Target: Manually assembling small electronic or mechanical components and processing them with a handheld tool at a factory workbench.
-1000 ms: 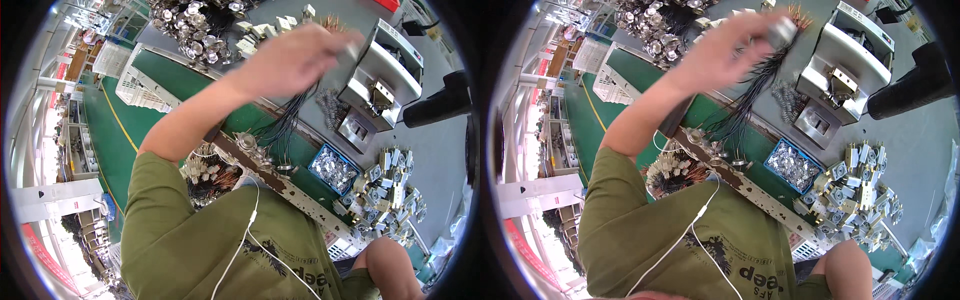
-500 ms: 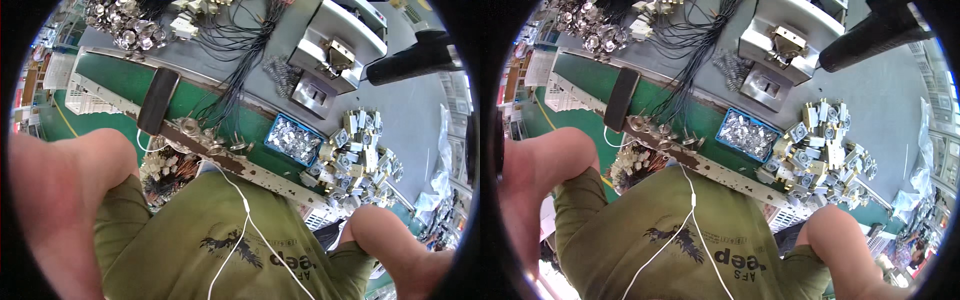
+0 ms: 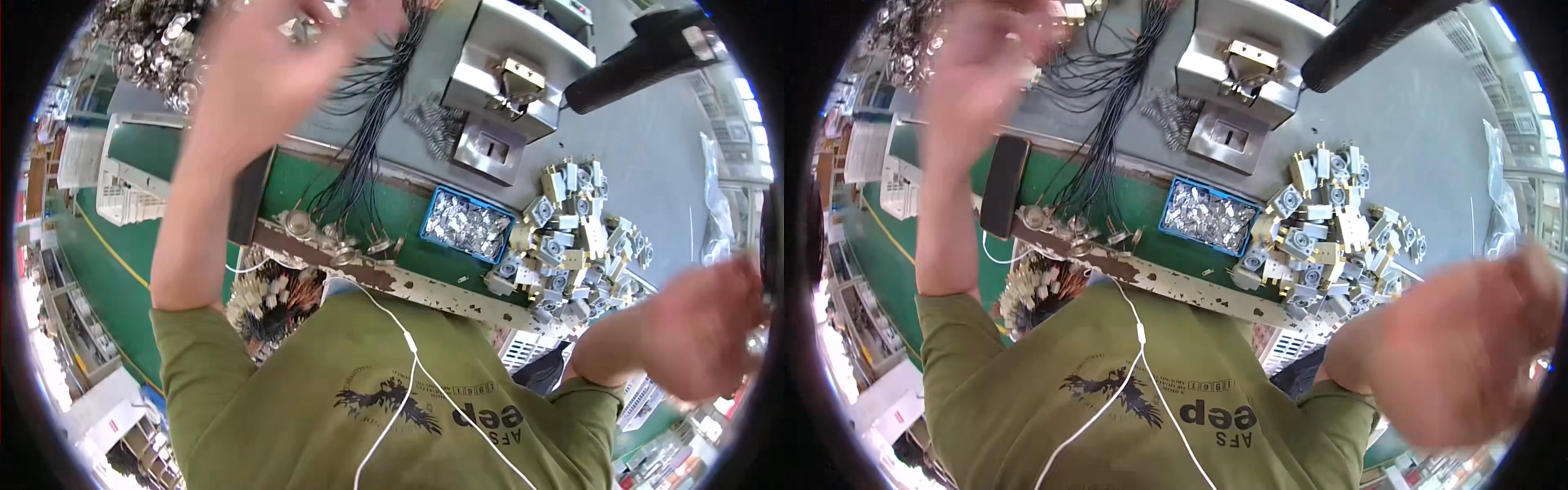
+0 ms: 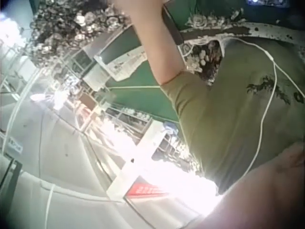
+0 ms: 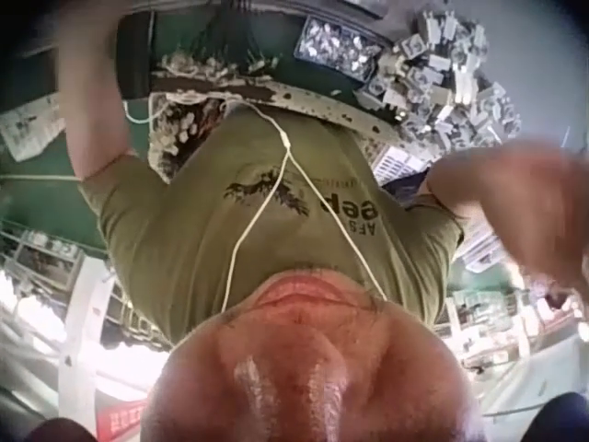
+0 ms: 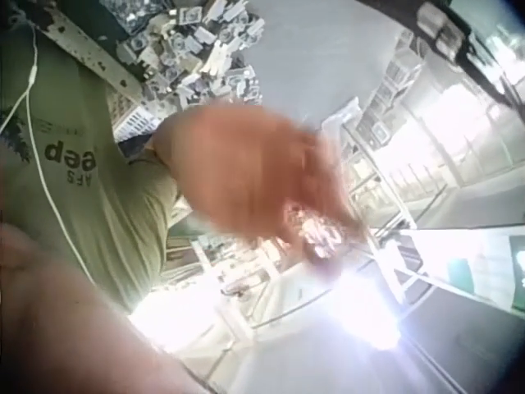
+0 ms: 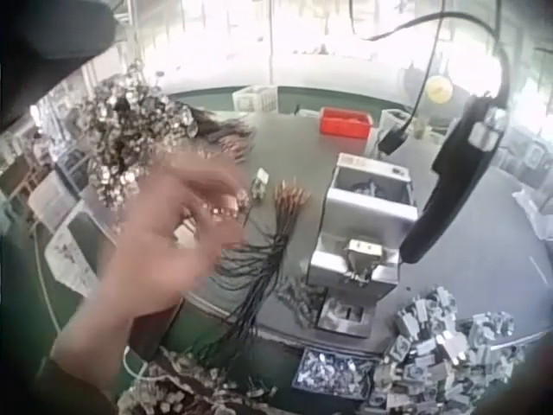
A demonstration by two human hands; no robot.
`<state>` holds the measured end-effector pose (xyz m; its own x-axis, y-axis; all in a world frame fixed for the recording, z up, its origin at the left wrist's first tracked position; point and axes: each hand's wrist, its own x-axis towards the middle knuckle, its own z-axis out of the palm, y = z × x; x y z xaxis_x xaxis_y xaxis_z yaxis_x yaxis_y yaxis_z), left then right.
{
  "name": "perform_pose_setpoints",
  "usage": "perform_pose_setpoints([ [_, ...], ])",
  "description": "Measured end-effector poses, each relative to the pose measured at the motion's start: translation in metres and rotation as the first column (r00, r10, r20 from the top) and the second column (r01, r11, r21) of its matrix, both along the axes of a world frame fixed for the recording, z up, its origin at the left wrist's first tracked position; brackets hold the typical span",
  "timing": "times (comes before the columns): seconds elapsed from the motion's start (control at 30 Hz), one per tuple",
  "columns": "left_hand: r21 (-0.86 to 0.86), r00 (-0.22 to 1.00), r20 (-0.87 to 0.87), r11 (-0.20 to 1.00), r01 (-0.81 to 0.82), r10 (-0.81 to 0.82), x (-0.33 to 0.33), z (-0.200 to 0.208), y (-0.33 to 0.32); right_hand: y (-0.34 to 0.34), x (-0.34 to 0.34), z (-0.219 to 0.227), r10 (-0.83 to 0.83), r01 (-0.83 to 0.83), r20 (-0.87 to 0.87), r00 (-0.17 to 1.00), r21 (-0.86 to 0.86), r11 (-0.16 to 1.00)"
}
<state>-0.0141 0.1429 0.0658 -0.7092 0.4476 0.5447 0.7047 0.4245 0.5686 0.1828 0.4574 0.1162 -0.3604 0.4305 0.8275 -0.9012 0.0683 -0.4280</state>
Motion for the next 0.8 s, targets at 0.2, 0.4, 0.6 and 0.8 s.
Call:
perform_pose_setpoints([
  [0.2,-0.655,0.959,-0.088,0.741,0.147,-0.268,-0.023,-0.078,0.048,0.003,-0.026,-0.047,-0.270,0.088,0.181,0.946,0.656,0.749],
  [0.4,-0.626,0.941,-0.150,0.766,0.147,-0.304,-0.032,-0.089,0.048,0.046,-0.013,-0.055,-0.635,0.169,0.446,0.631,0.719,0.674],
  [0.6,-0.479,0.963,0.118,0.836,0.269,-0.242,-0.021,-0.076,0.053,0.083,-0.038,-0.123,-0.881,-0.116,0.429,0.199,0.903,0.414],
  [0.8,-0.220,0.910,0.390,0.945,0.241,-0.141,-0.020,-0.071,0.045,0.087,-0.061,-0.118,-0.840,-0.241,0.526,0.131,0.839,0.488],
])
